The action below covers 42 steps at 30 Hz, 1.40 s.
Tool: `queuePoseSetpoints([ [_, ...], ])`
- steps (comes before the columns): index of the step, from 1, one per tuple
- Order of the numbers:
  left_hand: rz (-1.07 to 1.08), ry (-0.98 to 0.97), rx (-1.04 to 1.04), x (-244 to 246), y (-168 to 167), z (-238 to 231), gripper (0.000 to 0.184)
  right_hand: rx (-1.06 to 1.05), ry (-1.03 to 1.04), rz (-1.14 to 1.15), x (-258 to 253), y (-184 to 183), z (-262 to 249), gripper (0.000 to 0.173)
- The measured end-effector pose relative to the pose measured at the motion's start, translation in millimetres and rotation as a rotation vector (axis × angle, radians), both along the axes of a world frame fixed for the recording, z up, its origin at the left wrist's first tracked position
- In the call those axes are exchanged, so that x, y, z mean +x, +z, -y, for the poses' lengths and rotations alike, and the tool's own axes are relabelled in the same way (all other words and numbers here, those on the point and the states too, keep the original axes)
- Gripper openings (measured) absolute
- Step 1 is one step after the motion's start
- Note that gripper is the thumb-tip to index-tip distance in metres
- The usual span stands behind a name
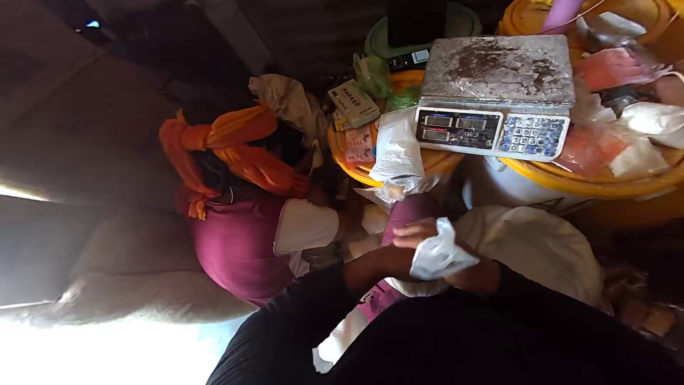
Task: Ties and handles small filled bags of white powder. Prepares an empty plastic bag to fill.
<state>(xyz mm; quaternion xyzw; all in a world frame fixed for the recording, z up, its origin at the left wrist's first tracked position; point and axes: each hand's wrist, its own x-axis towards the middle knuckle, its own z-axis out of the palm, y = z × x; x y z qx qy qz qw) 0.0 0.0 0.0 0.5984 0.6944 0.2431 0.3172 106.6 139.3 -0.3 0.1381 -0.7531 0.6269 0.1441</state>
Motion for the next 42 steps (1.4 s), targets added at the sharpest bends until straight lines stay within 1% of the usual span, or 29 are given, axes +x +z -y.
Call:
queuePoseSetpoints([
  [1, 0.060, -0.090, 0.049, -6, 1, -2, 0.035, -0.092, -0.014, -0.037, 3, -8, -8, 0.031],
  [2, 0.108, -0.160, 0.073, -13, -2, -2, 0.028, -0.139, -0.042, -0.052, 7, -14, -16, 0.033],
  [4, 0.165, -0.229, 0.085, -26, -11, 3, 0.028, -0.159, -0.128, -0.005, 21, -24, -27, 0.035],
  [6, 0.167, -0.216, 0.114, -31, -18, 10, 0.036, -0.218, -0.175, 0.137, 37, -30, -32, 0.036],
  [7, 0.136, -0.203, 0.136, -30, -21, 13, 0.040, -0.304, -0.168, 0.239, 43, -31, -33, 0.038],
  [9, 0.029, -0.175, 0.173, -21, -24, 16, 0.040, -0.598, -0.081, 0.422, 52, -29, -29, 0.046],
  [10, -0.026, -0.157, 0.175, -16, -24, 16, 0.037, -0.722, -0.022, 0.454, 55, -26, -26, 0.050],
  [11, -0.067, -0.137, 0.173, -10, -22, 15, 0.034, -0.788, 0.023, 0.449, 55, -23, -23, 0.053],
  [12, -0.102, -0.119, 0.180, -5, -20, 15, 0.031, -0.771, 0.059, 0.420, 55, -21, -20, 0.058],
  [13, -0.136, -0.109, 0.183, -1, -17, 15, 0.029, -0.666, 0.080, 0.364, 52, -21, -18, 0.064],
  [14, -0.166, -0.113, 0.166, 2, -14, 15, 0.027, -0.488, 0.097, 0.290, 50, -23, -19, 0.068],
  [16, -0.221, -0.116, 0.113, 6, -8, 16, 0.023, -0.135, 0.111, 0.188, 45, -29, -23, 0.065],
  [18, -0.198, -0.083, 0.011, 9, -1, 18, 0.030, 0.143, 0.037, 0.120, 41, -31, -20, 0.074],
  [20, -0.168, -0.062, -0.065, 9, 2, 19, 0.033, 0.430, -0.085, 0.006, 39, -33, -13, 0.069],
  [22, -0.186, -0.067, -0.087, 11, 6, 18, 0.031, 0.669, -0.227, -0.151, 37, -41, -7, 0.061],
  [25, -0.254, -0.101, 0.005, 9, -4, 18, 0.023, 0.862, -0.330, -0.198, 38, -39, -8, 0.058],
  [27, -0.227, -0.127, 0.067, 3, -14, 17, 0.024, 0.896, -0.390, -0.170, 39, -33, -12, 0.059],
  [29, -0.151, -0.129, 0.124, -2, -20, 17, 0.022, 0.883, -0.400, -0.079, 43, -29, -17, 0.056],
  [31, -0.108, -0.118, 0.174, -2, -21, 17, 0.020, 0.835, -0.359, 0.057, 51, -25, -20, 0.052],
  [33, -0.125, -0.051, 0.196, 4, -16, 17, 0.018, 0.772, -0.278, 0.256, 59, -18, -19, 0.048],
  [34, -0.140, -0.009, 0.186, 7, -12, 17, 0.018, 0.677, -0.176, 0.396, 61, -9, -20, 0.048],
  [35, -0.141, 0.028, 0.170, 10, -8, 16, 0.020, 0.493, -0.034, 0.540, 60, 2, -24, 0.051],
  [36, -0.122, 0.060, 0.152, 12, -5, 15, 0.021, 0.245, 0.079, 0.586, 60, 7, -28, 0.054],
  [37, -0.097, 0.087, 0.132, 13, -3, 15, 0.022, 0.003, 0.140, 0.547, 60, 6, -29, 0.055],
  [38, -0.082, 0.106, 0.107, 14, -1, 14, 0.022, -0.175, 0.169, 0.457, 59, 3, -28, 0.057],
  [39, -0.071, 0.122, 0.081, 15, 0, 14, 0.021, -0.235, 0.177, 0.350, 57, 0, -28, 0.057],
  [40, -0.065, 0.134, 0.038, 16, 2, 15, 0.022, -0.176, 0.110, 0.253, 55, -5, -25, 0.057],
  [41, -0.072, 0.132, -0.024, 15, 5, 15, 0.027, -0.034, -0.006, 0.182, 52, -10, -23, 0.058],
  [42, -0.079, 0.120, -0.023, 15, 4, 15, 0.030, 0.158, -0.125, 0.138, 50, -15, -22, 0.062],
])
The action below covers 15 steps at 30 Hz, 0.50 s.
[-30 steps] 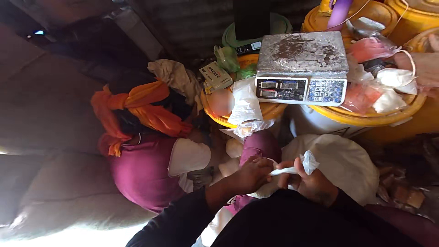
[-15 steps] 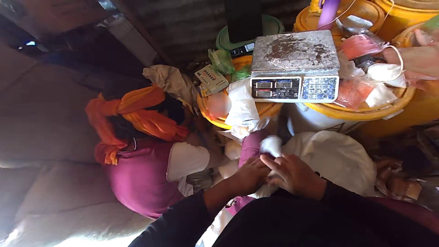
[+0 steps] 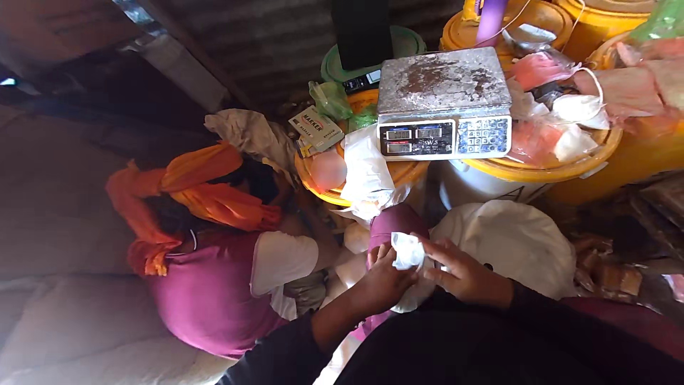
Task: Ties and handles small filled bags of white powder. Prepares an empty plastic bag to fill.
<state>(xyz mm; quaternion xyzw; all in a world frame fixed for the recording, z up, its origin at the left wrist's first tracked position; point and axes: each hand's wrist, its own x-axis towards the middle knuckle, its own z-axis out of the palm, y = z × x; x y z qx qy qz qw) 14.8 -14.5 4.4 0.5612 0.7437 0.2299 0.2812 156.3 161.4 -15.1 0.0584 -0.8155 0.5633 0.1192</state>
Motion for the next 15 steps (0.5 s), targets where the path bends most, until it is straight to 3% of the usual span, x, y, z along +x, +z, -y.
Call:
queuePoseSetpoints([
  [1, -0.014, 0.000, 0.025, -1, -2, 0, 0.032, 0.169, -0.056, 0.031, -1, -1, 0, 0.069],
  [3, -0.008, -0.003, 0.024, -6, -4, 0, 0.033, 0.215, 0.023, 0.219, 2, 6, -2, 0.076],
  [6, 0.041, -0.053, -0.007, -12, -5, -1, 0.025, -0.208, 0.248, 0.307, 9, 10, -5, 0.066],
  [8, 0.013, -0.054, 0.062, -8, -9, 0, 0.019, -0.364, 0.263, 0.173, 10, 6, -1, 0.056],
  [9, -0.012, -0.035, 0.096, -5, -10, 0, 0.020, -0.274, 0.230, 0.071, 8, 2, 1, 0.056],
  [12, 0.021, 0.017, 0.141, 0, -10, 1, 0.029, 0.294, -0.086, -0.093, 2, -8, 8, 0.061],
  [15, 0.033, 0.005, 0.108, -8, -12, 1, 0.035, 0.365, -0.118, -0.030, 7, -4, 6, 0.053],
])
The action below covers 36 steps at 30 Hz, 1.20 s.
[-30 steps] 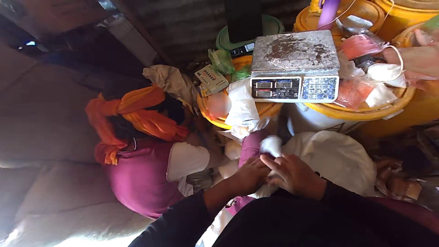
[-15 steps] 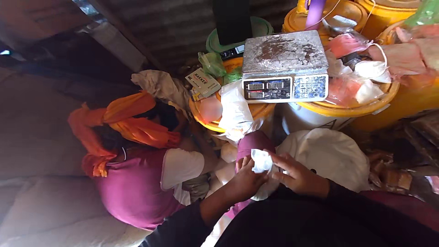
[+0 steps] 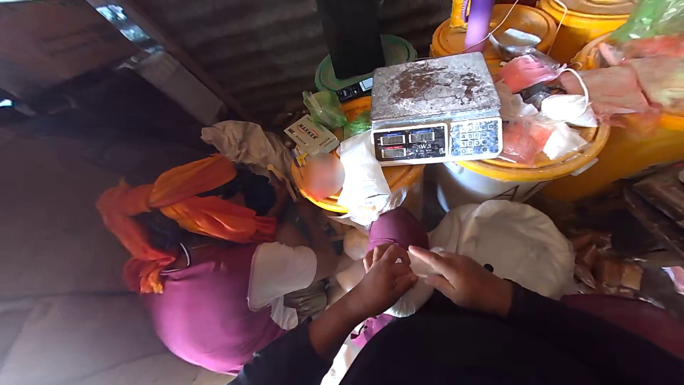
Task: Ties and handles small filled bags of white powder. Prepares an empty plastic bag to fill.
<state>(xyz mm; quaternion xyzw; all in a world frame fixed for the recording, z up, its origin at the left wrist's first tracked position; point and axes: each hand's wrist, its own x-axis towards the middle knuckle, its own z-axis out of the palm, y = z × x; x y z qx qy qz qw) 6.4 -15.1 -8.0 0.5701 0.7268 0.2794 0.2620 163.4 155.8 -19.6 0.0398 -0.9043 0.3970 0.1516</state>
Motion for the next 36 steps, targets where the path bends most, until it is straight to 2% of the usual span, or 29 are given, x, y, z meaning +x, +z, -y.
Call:
queuePoseSetpoints([
  [2, -0.004, -0.042, -0.040, -4, 3, 2, 0.030, -0.091, 0.094, 0.077, 8, 4, -8, 0.052],
  [4, -0.103, -0.074, -0.020, -2, 5, 6, 0.023, -0.095, 0.140, 0.176, 14, 4, -20, 0.047],
  [6, -0.380, -0.085, 0.089, 9, 8, 10, 0.015, -0.027, 0.170, 0.170, 15, -4, -37, 0.028],
  [8, -0.706, -0.084, 0.237, 19, 4, 12, 0.004, 0.078, 0.208, 0.080, 5, -15, -51, 0.018],
  [10, -0.843, -0.140, 0.300, 21, 4, 12, 0.010, 0.174, 0.243, 0.028, -17, -16, -58, 0.014],
  [14, -0.754, -0.411, 0.192, 16, 30, 1, 0.018, 0.305, 0.312, 0.042, -76, -11, -44, 0.015],
  [17, -0.569, -0.547, 0.010, 2, 40, -11, 0.016, 0.239, 0.303, -0.244, -102, -35, -21, 0.006],
  [20, -0.328, -0.429, -0.135, -13, 39, -18, 0.012, 0.087, 0.177, -0.306, -104, -53, -23, 0.012],
  [22, -0.225, -0.305, -0.344, -16, 52, -27, 0.012, 0.032, 0.001, -0.233, -90, -45, -32, 0.015],
  [24, -0.205, -0.239, -0.461, -19, 60, -36, 0.010, 0.058, -0.122, -0.221, -70, -26, -32, 0.017],
  [27, -0.211, -0.218, -0.734, -17, 77, -59, 0.014, 0.191, 0.012, -0.303, -34, -4, -14, 0.017],
  [29, -0.253, -0.250, -0.809, -15, 80, -71, 0.016, 0.295, 0.115, -0.311, -20, 0, 9, 0.017],
  [31, -0.261, -0.233, -0.865, -13, 82, -80, 0.017, 0.377, 0.104, -0.247, -17, 0, 32, 0.025],
  [33, -0.260, -0.208, -0.909, -12, 81, -87, 0.016, 0.410, 0.049, -0.080, -21, 4, 48, 0.037],
  [35, -0.260, -0.204, -0.919, -13, 82, -83, 0.016, 0.354, 0.041, 0.017, -26, 9, 60, 0.033],
  [36, -0.259, -0.210, -0.887, -15, 81, -74, 0.017, 0.304, 0.061, 0.028, -27, 9, 65, 0.023],
])
